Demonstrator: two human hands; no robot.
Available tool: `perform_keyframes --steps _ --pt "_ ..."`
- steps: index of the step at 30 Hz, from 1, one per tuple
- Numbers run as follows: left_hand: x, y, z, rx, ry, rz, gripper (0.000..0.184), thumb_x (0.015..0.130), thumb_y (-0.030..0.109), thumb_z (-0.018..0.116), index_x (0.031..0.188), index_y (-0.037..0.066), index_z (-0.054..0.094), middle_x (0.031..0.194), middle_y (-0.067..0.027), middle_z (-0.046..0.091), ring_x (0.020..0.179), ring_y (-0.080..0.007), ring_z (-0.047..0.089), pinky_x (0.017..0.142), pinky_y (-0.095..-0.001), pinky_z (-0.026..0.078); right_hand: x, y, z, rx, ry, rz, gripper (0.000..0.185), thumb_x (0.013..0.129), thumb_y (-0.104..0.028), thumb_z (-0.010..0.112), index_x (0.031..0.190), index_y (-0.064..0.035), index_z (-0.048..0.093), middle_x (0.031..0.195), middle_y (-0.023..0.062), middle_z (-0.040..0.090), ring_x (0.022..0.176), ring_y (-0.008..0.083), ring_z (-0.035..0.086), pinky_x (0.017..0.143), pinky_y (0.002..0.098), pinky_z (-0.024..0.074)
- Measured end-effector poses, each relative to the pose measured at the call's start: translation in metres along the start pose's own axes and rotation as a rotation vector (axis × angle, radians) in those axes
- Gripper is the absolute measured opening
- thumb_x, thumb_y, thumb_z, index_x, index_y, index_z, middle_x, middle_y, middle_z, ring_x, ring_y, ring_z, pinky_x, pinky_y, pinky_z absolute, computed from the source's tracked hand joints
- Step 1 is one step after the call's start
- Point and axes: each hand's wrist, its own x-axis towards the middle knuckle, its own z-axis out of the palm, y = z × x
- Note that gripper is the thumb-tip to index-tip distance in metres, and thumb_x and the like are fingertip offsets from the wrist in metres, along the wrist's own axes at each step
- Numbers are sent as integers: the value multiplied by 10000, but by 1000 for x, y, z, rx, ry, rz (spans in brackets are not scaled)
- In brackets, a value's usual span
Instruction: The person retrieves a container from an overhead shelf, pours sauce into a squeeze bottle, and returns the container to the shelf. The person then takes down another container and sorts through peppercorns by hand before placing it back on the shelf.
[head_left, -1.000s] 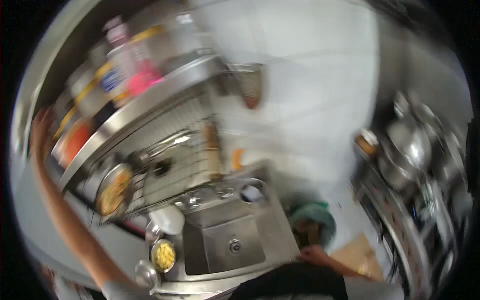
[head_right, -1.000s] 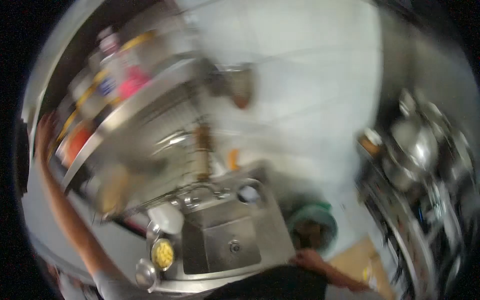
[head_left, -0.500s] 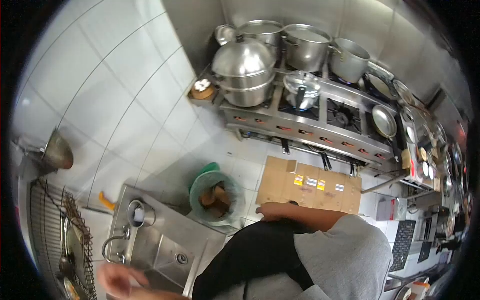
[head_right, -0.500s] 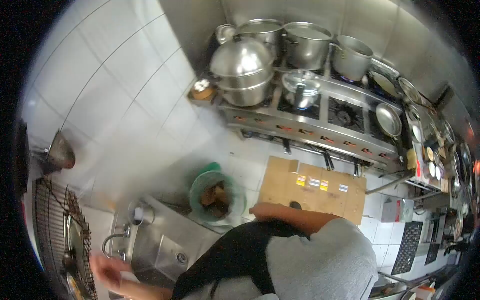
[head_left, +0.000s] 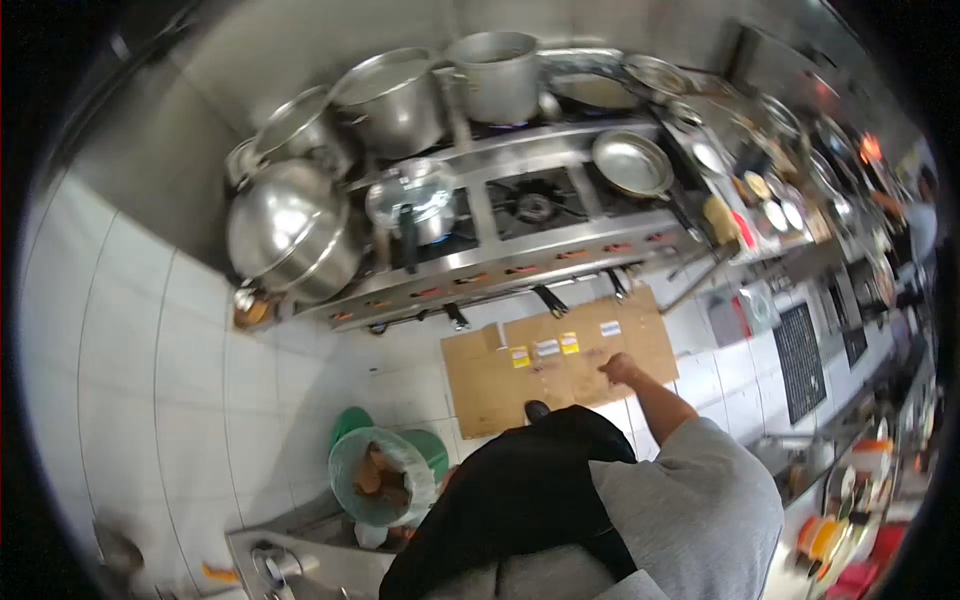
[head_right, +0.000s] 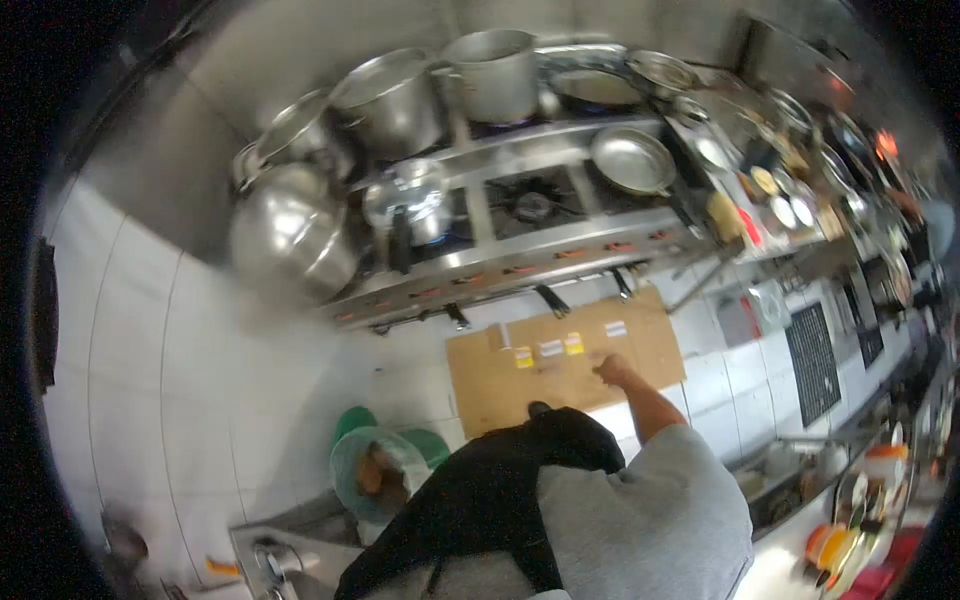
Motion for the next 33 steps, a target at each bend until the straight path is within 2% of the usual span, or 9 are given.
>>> perform_keyframes --steps 4,8,14,16,18,19,22,29,33 --pt "40 14 -29 150 -18 5 237 959 238 600 1025 28 686 934 -118 705 830 -308 694 719 -434 548 -71 76 -45 460 350 379 295 871 -269 746 874 26 729 741 149 713 655 226 707 526 374 580" --pt "95 33 -69 377 -119 82 243 969 241 591 1035 21 672 905 -123 705 805 -303 699 686 -428 553 -121 149 19 -173 669 324 205 748 -195 777 840 -46 671 827 181 712 687 316 686 623 443 565" --pt "218 126 -68 751 -405 308 253 985 244 578 1050 10 651 861 -132 705 767 -295 706 637 -419 560 -189 129 183 -254 -43 211 299 739 -247 799 981 -78 751 1026 143 749 887 309 724 750 434 602" --pt "255 168 -57 851 -499 413 257 991 245 573 1055 6 644 847 -134 705 754 -292 708 620 -416 563 -239 70 213 882 11 835 225 873 -238 712 989 -48 739 1033 140 749 874 269 735 696 416 613" --pt "285 214 -43 938 -586 526 261 996 246 569 1060 3 637 832 -137 704 742 -290 710 604 -413 565 -271 40 272 1070 195 955 230 891 -200 601 862 -34 758 812 169 738 756 256 734 672 385 603" --pt "298 237 -34 974 -625 583 263 999 246 566 1063 1 633 825 -138 704 736 -288 711 596 -412 566 -274 45 314 1224 185 995 215 951 -185 623 1028 -10 722 1040 128 740 833 247 742 686 413 627" --pt "333 307 -3 927 -744 612 268 1007 248 560 1070 -5 623 803 -142 704 717 -284 715 571 -408 570 -335 -14 329 280 33 505 222 931 -179 628 1030 0 717 1017 135 738 817 253 744 670 416 630" --pt "333 372 81 659 -863 390 288 985 272 615 1020 -13 616 730 -130 652 565 -231 661 463 -355 546 -367 -98 386 1434 810 1165 261 912 -193 633 1063 13 684 922 132 729 764 244 743 599 375 603" --pt "281 350 112 1073 -1104 770 307 970 289 625 1015 -14 648 772 -159 678 618 -251 683 532 -377 560 -413 -118 333 1515 1388 1161 252 943 -210 611 1040 14 672 886 116 718 747 213 733 582 339 577"
